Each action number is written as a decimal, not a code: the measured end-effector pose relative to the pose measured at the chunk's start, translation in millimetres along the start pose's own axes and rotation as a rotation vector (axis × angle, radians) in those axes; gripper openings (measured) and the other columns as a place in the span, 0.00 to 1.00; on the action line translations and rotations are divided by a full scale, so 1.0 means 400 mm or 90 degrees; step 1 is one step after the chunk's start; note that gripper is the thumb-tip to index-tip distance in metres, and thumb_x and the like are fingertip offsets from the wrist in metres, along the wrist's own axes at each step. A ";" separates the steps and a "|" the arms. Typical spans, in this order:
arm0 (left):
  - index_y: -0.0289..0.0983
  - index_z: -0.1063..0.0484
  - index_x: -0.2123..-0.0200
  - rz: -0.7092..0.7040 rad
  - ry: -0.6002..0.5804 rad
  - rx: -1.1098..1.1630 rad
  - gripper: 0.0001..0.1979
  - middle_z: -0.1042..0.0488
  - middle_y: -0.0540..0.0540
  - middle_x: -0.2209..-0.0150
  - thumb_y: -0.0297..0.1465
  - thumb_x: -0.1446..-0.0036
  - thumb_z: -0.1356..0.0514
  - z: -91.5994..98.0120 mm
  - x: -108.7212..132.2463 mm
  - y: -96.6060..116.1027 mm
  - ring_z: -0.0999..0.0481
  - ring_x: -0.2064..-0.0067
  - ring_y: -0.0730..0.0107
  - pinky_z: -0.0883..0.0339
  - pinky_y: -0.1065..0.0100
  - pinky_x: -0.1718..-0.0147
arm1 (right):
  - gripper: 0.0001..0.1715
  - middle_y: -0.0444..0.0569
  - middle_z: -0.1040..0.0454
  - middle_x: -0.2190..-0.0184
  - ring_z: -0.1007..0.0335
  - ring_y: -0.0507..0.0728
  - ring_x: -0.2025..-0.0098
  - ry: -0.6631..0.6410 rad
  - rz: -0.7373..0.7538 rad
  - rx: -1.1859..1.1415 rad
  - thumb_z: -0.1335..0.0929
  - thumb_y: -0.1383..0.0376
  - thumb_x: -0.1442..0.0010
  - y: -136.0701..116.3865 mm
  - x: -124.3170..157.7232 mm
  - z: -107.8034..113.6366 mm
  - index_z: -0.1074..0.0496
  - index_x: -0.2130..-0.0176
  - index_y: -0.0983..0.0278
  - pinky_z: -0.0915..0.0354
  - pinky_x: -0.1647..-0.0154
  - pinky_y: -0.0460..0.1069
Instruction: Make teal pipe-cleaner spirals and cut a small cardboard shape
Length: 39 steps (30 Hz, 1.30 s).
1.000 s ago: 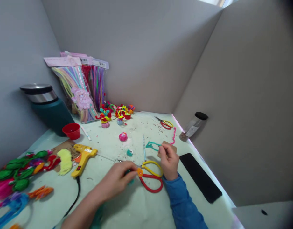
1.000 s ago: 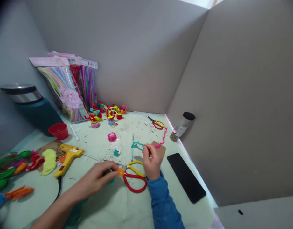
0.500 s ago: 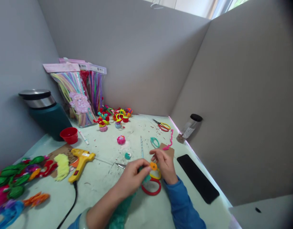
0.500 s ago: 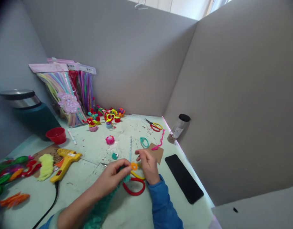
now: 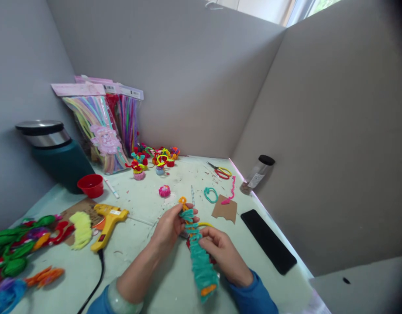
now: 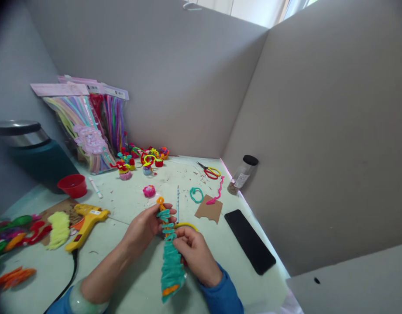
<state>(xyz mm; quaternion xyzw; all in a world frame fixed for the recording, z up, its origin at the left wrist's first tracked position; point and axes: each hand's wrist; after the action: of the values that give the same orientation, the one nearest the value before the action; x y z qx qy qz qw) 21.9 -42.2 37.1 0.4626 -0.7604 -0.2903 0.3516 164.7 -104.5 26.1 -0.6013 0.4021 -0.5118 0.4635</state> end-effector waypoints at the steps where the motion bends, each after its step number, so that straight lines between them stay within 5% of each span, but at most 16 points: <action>1: 0.31 0.31 0.63 0.005 -0.003 -0.008 0.16 0.25 0.40 0.66 0.38 0.49 0.42 0.006 -0.001 -0.002 0.24 0.67 0.64 0.31 0.66 0.69 | 0.08 0.36 0.42 0.84 0.48 0.46 0.84 0.006 -0.001 0.005 0.33 0.61 0.48 0.001 0.002 0.005 0.33 0.71 0.64 0.49 0.84 0.41; 8: 0.35 0.34 0.56 -0.084 0.052 -0.144 0.21 0.25 0.43 0.65 0.41 0.50 0.41 0.031 -0.003 -0.022 0.25 0.69 0.67 0.33 0.67 0.69 | 0.11 0.39 0.37 0.83 0.44 0.49 0.83 0.106 0.071 0.121 0.35 0.58 0.46 -0.021 -0.014 0.074 0.31 0.69 0.64 0.46 0.82 0.43; 12: 0.36 0.30 0.61 -0.195 0.056 -0.344 0.16 0.26 0.45 0.69 0.40 0.48 0.43 0.046 0.001 -0.045 0.28 0.74 0.71 0.35 0.69 0.72 | 0.10 0.44 0.29 0.79 0.36 0.53 0.77 0.284 0.207 0.555 0.37 0.63 0.45 -0.096 -0.060 0.175 0.28 0.64 0.62 0.43 0.75 0.46; 18: 0.39 0.25 0.67 -0.278 0.032 -0.514 0.10 0.25 0.47 0.73 0.36 0.47 0.44 0.055 0.005 -0.062 0.29 0.76 0.70 0.38 0.71 0.74 | 0.13 0.52 0.23 0.67 0.29 0.57 0.67 0.361 0.047 0.924 0.37 0.66 0.44 -0.170 -0.145 0.289 0.26 0.61 0.61 0.44 0.70 0.47; 20: 0.39 0.25 0.67 -0.290 0.036 -0.546 0.10 0.25 0.47 0.73 0.35 0.47 0.45 0.055 0.004 -0.060 0.29 0.77 0.70 0.39 0.71 0.74 | 0.14 0.52 0.23 0.65 0.29 0.58 0.65 0.386 0.061 0.936 0.38 0.64 0.42 -0.166 -0.170 0.276 0.27 0.58 0.62 0.44 0.69 0.47; 25: 0.39 0.26 0.66 -0.310 0.049 -0.613 0.11 0.25 0.48 0.75 0.35 0.45 0.47 0.065 -0.001 -0.057 0.28 0.76 0.70 0.38 0.70 0.72 | 0.13 0.51 0.25 0.63 0.30 0.58 0.62 0.250 0.144 0.951 0.35 0.58 0.44 -0.099 -0.237 0.184 0.27 0.62 0.62 0.44 0.68 0.47; 29: 0.38 0.27 0.67 -0.294 0.049 -0.596 0.12 0.26 0.49 0.76 0.37 0.45 0.48 0.075 -0.011 -0.064 0.30 0.79 0.72 0.38 0.70 0.75 | 0.09 0.52 0.26 0.65 0.31 0.58 0.63 0.272 0.151 0.979 0.37 0.65 0.42 -0.050 -0.263 0.148 0.29 0.66 0.65 0.44 0.68 0.47; 33: 0.35 0.30 0.64 -0.201 0.054 -0.439 0.15 0.26 0.48 0.73 0.41 0.48 0.45 0.065 -0.021 -0.062 0.32 0.82 0.75 0.39 0.71 0.82 | 0.10 0.51 0.29 0.67 0.32 0.55 0.67 0.310 0.315 0.873 0.40 0.66 0.38 -0.034 -0.206 0.119 0.32 0.66 0.66 0.42 0.68 0.47; 37: 0.34 0.38 0.53 -0.075 0.071 -0.244 0.26 0.25 0.44 0.68 0.45 0.49 0.43 0.055 -0.020 -0.049 0.35 0.85 0.78 0.42 0.73 0.87 | 0.09 0.49 0.31 0.69 0.34 0.53 0.68 0.112 0.544 0.771 0.41 0.68 0.38 -0.007 -0.097 0.046 0.33 0.65 0.65 0.40 0.67 0.46; 39: 0.33 0.36 0.53 -0.065 0.037 -0.247 0.26 0.26 0.46 0.71 0.43 0.51 0.40 0.057 -0.018 -0.046 0.39 0.86 0.81 0.47 0.75 0.89 | 0.08 0.49 0.31 0.69 0.34 0.53 0.68 0.062 0.567 0.755 0.40 0.68 0.38 0.011 -0.054 0.015 0.33 0.66 0.64 0.40 0.66 0.46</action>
<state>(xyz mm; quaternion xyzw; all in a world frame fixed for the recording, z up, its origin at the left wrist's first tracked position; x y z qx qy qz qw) 15.0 -40.3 7.8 0.4322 -0.6554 -0.4350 0.4409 167.2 -84.2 16.3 -0.0065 0.2841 -0.4328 0.8555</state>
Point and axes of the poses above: each hand's wrist, its own x-axis away from the middle knuckle, its own z-axis out of the back of the hand, y = z × x
